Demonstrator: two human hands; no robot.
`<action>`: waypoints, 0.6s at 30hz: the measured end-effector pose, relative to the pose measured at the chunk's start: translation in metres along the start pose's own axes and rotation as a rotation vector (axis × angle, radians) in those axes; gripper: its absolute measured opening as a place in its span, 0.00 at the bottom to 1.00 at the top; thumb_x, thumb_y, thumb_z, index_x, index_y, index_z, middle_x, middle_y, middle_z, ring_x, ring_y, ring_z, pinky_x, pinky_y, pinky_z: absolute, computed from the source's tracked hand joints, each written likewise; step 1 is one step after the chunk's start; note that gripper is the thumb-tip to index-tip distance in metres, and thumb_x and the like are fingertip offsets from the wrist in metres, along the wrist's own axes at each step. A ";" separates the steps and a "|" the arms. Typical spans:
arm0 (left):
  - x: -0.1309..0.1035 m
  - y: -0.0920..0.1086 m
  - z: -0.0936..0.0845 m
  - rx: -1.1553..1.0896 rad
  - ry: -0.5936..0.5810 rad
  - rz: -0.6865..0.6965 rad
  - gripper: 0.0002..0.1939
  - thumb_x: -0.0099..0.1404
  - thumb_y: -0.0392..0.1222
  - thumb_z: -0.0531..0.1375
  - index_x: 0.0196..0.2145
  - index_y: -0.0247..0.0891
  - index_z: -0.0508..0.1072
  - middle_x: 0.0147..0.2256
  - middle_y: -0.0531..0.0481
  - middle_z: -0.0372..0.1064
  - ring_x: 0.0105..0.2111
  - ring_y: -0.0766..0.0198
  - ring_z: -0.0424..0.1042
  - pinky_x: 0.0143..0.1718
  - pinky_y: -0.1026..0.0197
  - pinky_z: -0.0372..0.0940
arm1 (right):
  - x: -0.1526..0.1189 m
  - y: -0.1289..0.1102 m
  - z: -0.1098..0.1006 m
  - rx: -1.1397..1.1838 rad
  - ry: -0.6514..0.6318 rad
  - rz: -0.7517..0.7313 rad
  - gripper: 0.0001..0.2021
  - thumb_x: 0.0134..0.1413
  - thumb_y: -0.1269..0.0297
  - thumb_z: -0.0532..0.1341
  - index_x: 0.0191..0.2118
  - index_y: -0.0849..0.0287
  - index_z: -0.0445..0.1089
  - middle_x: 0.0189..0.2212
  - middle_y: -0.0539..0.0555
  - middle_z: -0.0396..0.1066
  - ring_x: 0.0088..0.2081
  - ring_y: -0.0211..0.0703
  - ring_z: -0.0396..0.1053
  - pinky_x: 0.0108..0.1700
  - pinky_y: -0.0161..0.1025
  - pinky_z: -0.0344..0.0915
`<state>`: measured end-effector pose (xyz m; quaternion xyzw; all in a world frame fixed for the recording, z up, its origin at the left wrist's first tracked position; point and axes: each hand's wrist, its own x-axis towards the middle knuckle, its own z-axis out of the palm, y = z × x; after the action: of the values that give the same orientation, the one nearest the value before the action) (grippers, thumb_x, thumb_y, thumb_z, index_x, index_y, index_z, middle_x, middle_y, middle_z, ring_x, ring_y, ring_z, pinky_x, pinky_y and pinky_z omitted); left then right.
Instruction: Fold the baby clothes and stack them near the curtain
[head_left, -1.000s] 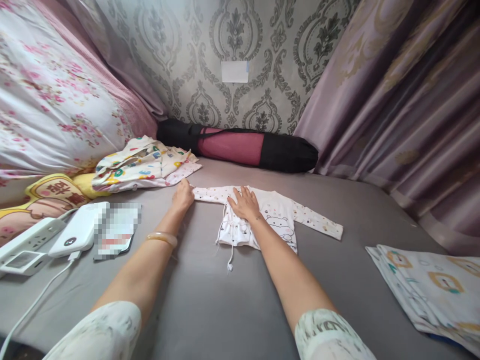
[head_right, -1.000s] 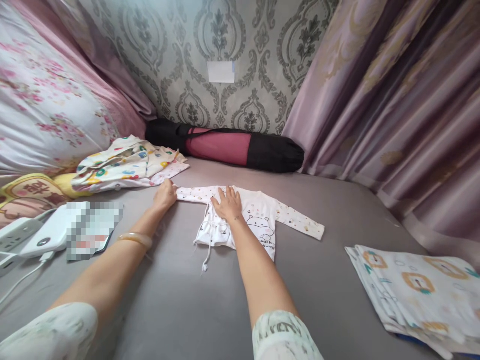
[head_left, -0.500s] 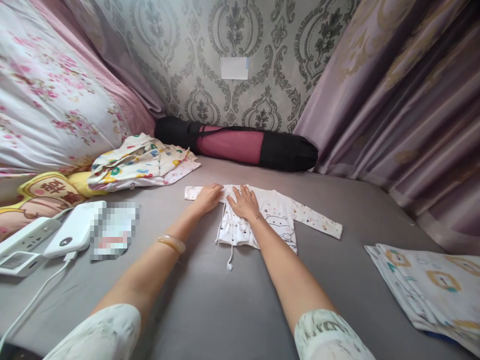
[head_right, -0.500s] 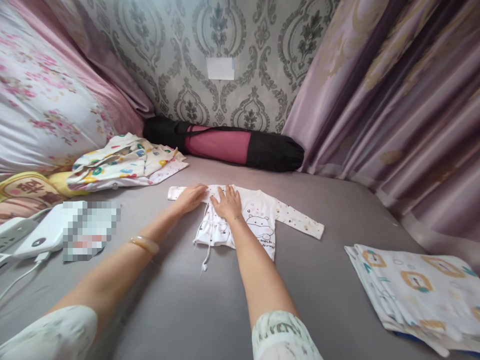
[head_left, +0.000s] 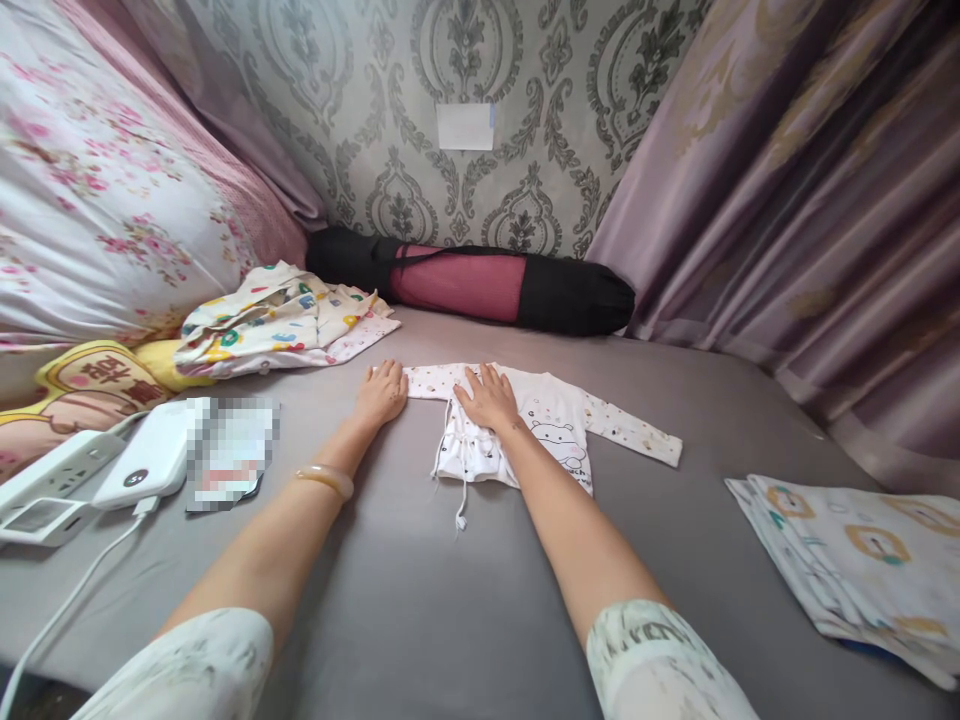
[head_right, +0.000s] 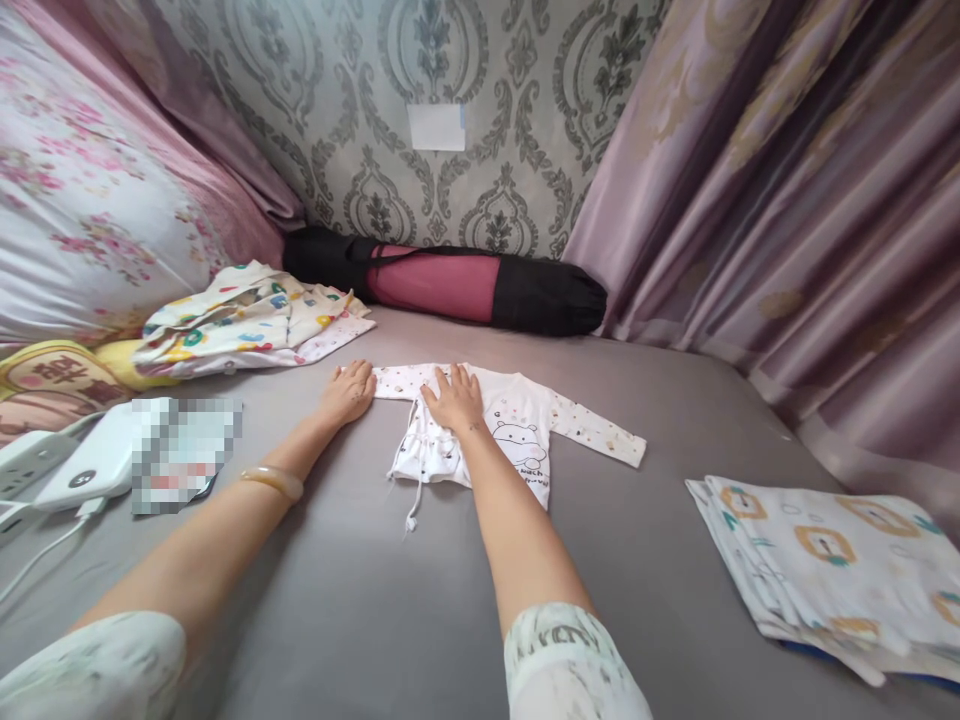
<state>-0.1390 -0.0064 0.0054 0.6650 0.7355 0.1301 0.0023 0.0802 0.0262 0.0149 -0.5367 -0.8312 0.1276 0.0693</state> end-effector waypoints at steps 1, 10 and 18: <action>-0.003 0.000 0.000 0.005 0.043 0.015 0.20 0.73 0.41 0.43 0.57 0.30 0.60 0.62 0.33 0.56 0.63 0.51 0.53 0.64 0.49 0.42 | 0.001 0.001 -0.001 0.013 -0.012 -0.005 0.33 0.66 0.45 0.41 0.69 0.57 0.48 0.70 0.60 0.38 0.70 0.50 0.33 0.67 0.50 0.30; -0.023 0.026 -0.022 -0.059 0.145 0.052 0.18 0.69 0.36 0.51 0.55 0.30 0.62 0.59 0.32 0.57 0.59 0.46 0.57 0.61 0.45 0.48 | -0.025 0.024 -0.048 0.266 0.173 -0.008 0.26 0.64 0.56 0.49 0.65 0.57 0.57 0.65 0.56 0.56 0.65 0.46 0.53 0.64 0.44 0.48; -0.064 0.115 -0.058 -0.420 -0.116 0.355 0.10 0.60 0.33 0.51 0.35 0.37 0.71 0.37 0.47 0.72 0.39 0.59 0.69 0.43 0.59 0.64 | -0.102 0.037 -0.054 0.403 -0.152 0.035 0.12 0.55 0.59 0.59 0.42 0.60 0.71 0.30 0.52 0.75 0.29 0.40 0.71 0.33 0.33 0.63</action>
<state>-0.0294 -0.0701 0.0734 0.7745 0.5631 0.2399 0.1594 0.1685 -0.0446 0.0577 -0.5152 -0.7823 0.3323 0.1102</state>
